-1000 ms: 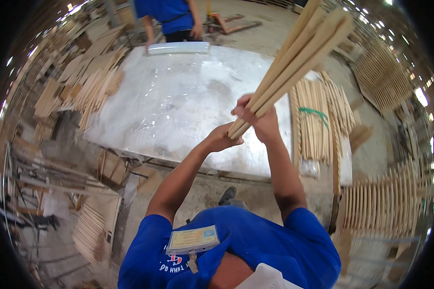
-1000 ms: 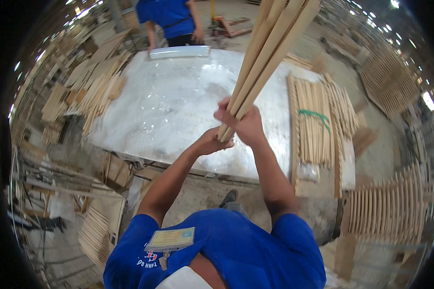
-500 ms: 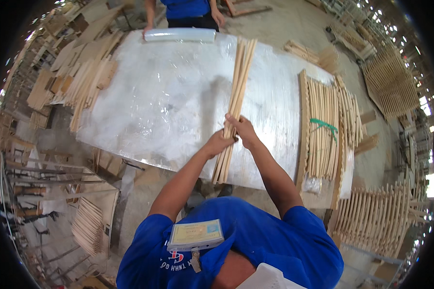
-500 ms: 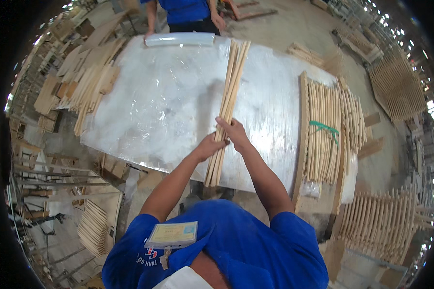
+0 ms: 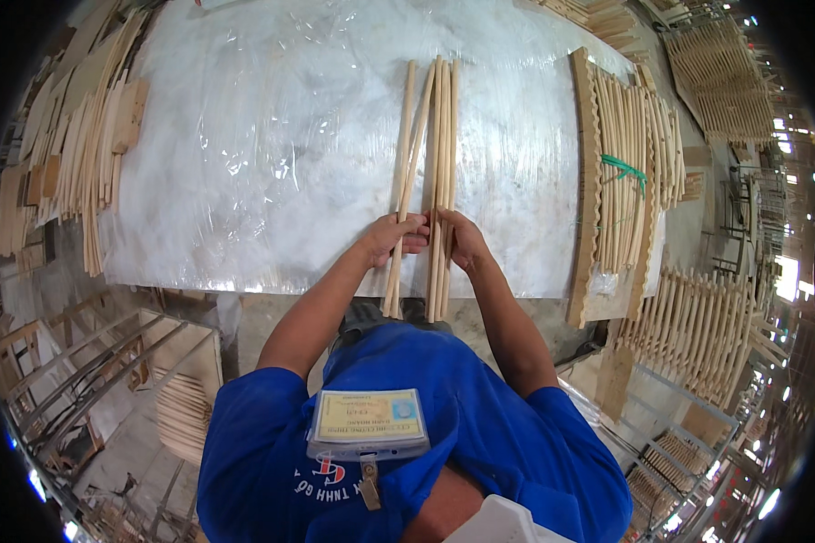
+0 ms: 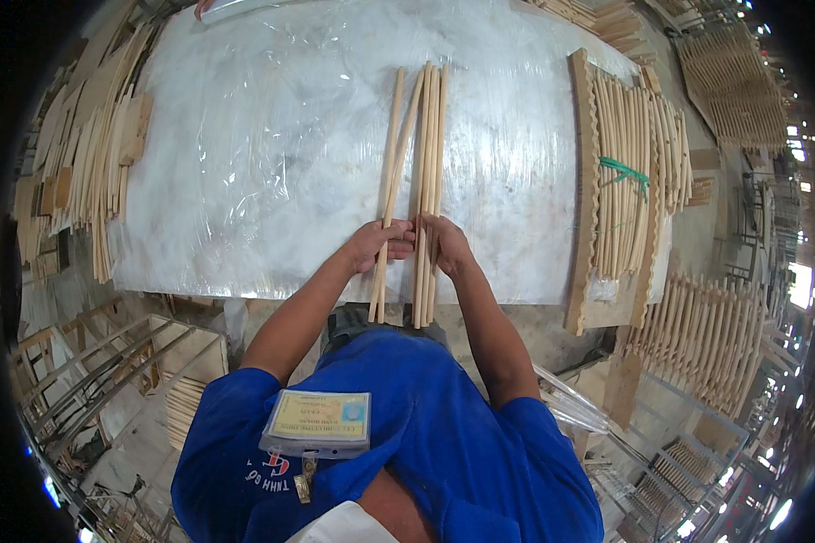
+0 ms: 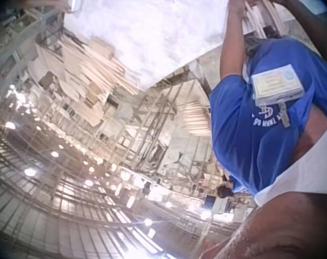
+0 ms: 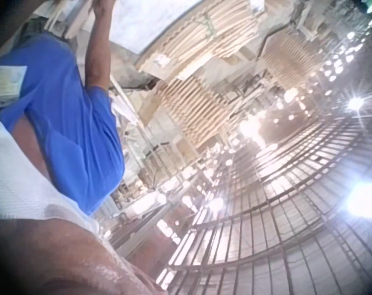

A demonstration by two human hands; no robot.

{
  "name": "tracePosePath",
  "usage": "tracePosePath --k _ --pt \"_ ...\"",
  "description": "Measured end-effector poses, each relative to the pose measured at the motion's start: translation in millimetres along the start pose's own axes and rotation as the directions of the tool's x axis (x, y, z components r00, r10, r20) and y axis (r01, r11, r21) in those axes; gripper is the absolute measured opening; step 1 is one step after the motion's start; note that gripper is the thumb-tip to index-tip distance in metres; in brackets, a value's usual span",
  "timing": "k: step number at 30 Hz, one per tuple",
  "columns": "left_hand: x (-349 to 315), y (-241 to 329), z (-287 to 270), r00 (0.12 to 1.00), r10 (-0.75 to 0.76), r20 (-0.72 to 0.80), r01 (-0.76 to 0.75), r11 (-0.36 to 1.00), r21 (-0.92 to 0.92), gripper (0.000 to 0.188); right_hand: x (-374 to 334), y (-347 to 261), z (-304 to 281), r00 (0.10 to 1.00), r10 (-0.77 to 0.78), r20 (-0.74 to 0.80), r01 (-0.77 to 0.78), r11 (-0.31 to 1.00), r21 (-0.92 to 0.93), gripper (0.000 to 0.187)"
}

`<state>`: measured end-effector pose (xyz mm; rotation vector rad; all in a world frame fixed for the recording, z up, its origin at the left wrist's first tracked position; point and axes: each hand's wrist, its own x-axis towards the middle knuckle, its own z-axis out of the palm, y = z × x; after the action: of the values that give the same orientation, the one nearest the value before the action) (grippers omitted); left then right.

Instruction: The person wraps bundles of wooden sticks with plastic film on a workbench. They pull the film from a roll, place the sticks on the film, and roll the film around the sticks to secure them. The person repeats this process for multiple bundles of sticks.

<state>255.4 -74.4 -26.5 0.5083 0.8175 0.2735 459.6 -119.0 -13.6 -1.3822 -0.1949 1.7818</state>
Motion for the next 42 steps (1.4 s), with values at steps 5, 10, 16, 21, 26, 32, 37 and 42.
tracePosePath --k 5,10,16,21,26,32,37,42 --pt "-5 16 -14 1.000 -0.009 -0.021 0.010 0.999 0.033 0.053 6 7 17 0.998 -0.010 -0.064 0.011 1.000 0.017 0.030" --pt "-3 17 -9 0.987 0.080 -0.139 -0.046 0.971 0.235 0.045 -5 -2 36 0.987 -0.007 -0.160 0.001 0.999 -0.042 0.031" --pt "3 22 -16 0.982 0.093 -0.162 -0.040 0.951 0.306 0.042 -3 -2 42 0.989 -0.059 -0.137 0.047 0.994 -0.095 0.033" --pt "3 19 -1 0.966 0.163 -0.199 -0.083 0.930 0.357 0.047 -1 3 33 0.989 -0.068 -0.130 0.060 0.996 -0.065 0.032" --pt "3 15 -7 0.959 0.231 -0.163 -0.191 0.954 0.230 0.047 -5 -4 36 0.996 -0.070 -0.055 0.067 0.996 -0.055 0.034" --pt "-1 14 -6 0.976 0.197 -0.092 -0.187 0.976 0.108 0.043 -12 -4 39 0.990 -0.075 -0.119 0.071 0.997 -0.039 0.034" --pt "-4 10 8 0.980 0.160 -0.120 -0.146 0.982 0.116 0.046 -10 1 29 0.978 -0.098 -0.185 0.059 0.977 -0.204 0.029" --pt "-13 10 -21 0.980 0.170 -0.106 -0.173 0.985 -0.026 0.043 -12 -5 51 0.980 -0.126 -0.151 0.102 0.982 -0.161 0.025"
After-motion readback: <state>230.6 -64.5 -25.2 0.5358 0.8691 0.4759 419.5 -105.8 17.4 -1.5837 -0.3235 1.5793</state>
